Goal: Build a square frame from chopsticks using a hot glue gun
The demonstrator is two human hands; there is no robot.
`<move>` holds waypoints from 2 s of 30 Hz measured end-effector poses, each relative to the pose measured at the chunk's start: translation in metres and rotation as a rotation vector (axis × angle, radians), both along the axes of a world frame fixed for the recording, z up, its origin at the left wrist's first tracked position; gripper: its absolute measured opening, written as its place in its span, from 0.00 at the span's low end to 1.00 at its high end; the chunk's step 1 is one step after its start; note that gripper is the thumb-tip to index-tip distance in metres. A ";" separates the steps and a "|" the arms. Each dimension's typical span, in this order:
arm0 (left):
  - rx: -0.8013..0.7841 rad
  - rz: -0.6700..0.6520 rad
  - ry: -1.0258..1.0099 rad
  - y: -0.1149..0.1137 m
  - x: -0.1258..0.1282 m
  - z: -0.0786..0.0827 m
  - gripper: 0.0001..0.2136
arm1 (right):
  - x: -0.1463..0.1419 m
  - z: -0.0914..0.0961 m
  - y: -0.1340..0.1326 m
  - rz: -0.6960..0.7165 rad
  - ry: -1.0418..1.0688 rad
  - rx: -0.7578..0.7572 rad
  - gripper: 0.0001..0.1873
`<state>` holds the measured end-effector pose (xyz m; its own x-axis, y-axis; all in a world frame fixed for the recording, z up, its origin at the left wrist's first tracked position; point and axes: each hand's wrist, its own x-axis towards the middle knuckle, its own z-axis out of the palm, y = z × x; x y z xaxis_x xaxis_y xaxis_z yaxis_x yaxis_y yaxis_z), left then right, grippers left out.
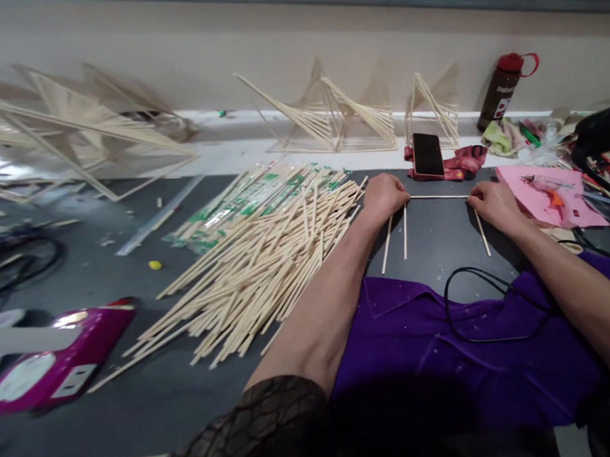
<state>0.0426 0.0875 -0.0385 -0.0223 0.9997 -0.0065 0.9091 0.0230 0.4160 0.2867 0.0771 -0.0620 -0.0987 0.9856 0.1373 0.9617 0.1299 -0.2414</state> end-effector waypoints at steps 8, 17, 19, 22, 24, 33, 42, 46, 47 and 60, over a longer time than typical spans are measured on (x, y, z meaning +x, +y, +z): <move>-0.004 -0.006 0.039 0.004 -0.002 0.000 0.13 | -0.008 0.004 -0.002 -0.025 -0.015 0.011 0.16; -0.008 0.016 0.053 0.003 0.000 0.000 0.12 | -0.009 0.005 -0.002 -0.020 -0.022 -0.011 0.17; -0.009 0.016 0.056 0.003 0.000 0.000 0.13 | -0.008 0.003 -0.001 -0.016 -0.017 0.001 0.17; -0.013 0.018 0.060 0.003 0.001 -0.001 0.14 | -0.008 0.000 0.000 -0.014 -0.015 0.015 0.18; -0.010 0.019 0.067 0.003 0.001 -0.001 0.13 | -0.008 -0.001 0.000 -0.014 -0.014 0.022 0.18; 0.005 0.006 0.061 0.004 0.001 -0.001 0.13 | -0.002 -0.003 -0.005 -0.023 0.047 0.066 0.20; 0.014 0.007 0.072 0.003 0.004 -0.002 0.14 | -0.003 -0.008 -0.004 -0.028 -0.028 0.090 0.19; 0.001 -0.006 0.059 0.004 0.004 -0.002 0.14 | -0.002 -0.008 -0.005 -0.023 -0.025 0.072 0.19; 0.001 -0.007 0.055 0.005 0.004 -0.002 0.14 | -0.002 -0.008 -0.004 -0.021 -0.024 0.067 0.19; 0.031 -0.059 0.074 0.008 0.000 -0.009 0.15 | -0.001 -0.012 -0.001 0.024 -0.052 0.077 0.19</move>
